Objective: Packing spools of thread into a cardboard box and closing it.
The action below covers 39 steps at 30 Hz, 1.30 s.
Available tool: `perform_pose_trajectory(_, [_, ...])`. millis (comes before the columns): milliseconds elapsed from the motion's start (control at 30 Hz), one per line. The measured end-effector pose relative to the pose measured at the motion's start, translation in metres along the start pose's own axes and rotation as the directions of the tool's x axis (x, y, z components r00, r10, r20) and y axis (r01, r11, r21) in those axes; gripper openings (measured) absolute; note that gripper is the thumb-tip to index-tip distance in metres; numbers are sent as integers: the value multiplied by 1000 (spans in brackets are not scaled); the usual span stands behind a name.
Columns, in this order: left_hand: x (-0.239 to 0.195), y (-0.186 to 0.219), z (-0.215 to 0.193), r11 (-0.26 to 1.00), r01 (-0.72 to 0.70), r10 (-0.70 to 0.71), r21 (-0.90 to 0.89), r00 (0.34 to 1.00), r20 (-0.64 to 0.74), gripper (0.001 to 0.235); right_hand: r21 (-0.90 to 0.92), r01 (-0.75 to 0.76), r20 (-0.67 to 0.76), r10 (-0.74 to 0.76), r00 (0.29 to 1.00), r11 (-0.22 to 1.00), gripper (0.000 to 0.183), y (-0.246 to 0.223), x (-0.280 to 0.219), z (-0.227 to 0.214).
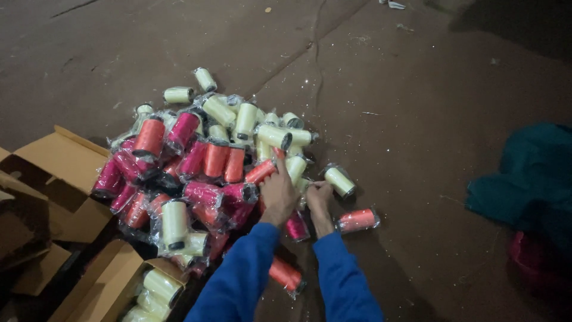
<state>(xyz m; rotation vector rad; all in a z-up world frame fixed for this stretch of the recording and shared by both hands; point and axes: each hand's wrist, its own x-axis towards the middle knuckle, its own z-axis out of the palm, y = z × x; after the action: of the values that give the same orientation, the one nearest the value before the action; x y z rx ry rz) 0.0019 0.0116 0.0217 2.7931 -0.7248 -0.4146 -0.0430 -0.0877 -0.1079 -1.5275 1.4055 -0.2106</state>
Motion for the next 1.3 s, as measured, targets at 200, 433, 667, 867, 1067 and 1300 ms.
perform_pose_trajectory(200, [-19, -16, -41, 938, -51, 36, -342, 998, -49, 84, 163, 327, -23, -328, 944, 931, 26, -47, -58, -43])
perform_pose_trajectory(433, [-97, -42, -103, 829, -61, -34, -556, 987, -158, 76, 273, 538, 28, -565, 824, 798, 19, -91, -129, -79])
perform_pose_trajectory(667, [-176, -85, -148, 658, 183, -441, -730, 880, -177, 92, 287, 637, 212, -696, 686, 715, 17, -132, -215, -46])
perform_pose_trajectory(867, [-194, -148, -137, 659, 340, -621, -671, 749, -231, 88, 258, 747, 450, -760, 469, 613, 32, -126, -255, 13])
perform_pose_trajectory(1067, [-190, -175, -116, 714, 289, -569, -637, 771, -287, 79, 74, 923, 325, -884, 335, 376, 38, -95, -253, 51])
perform_pose_trajectory(1300, [-181, -190, -104, 702, 286, -564, -652, 781, -266, 91, -34, 963, 183, -945, 270, 269, 34, -86, -254, 66])
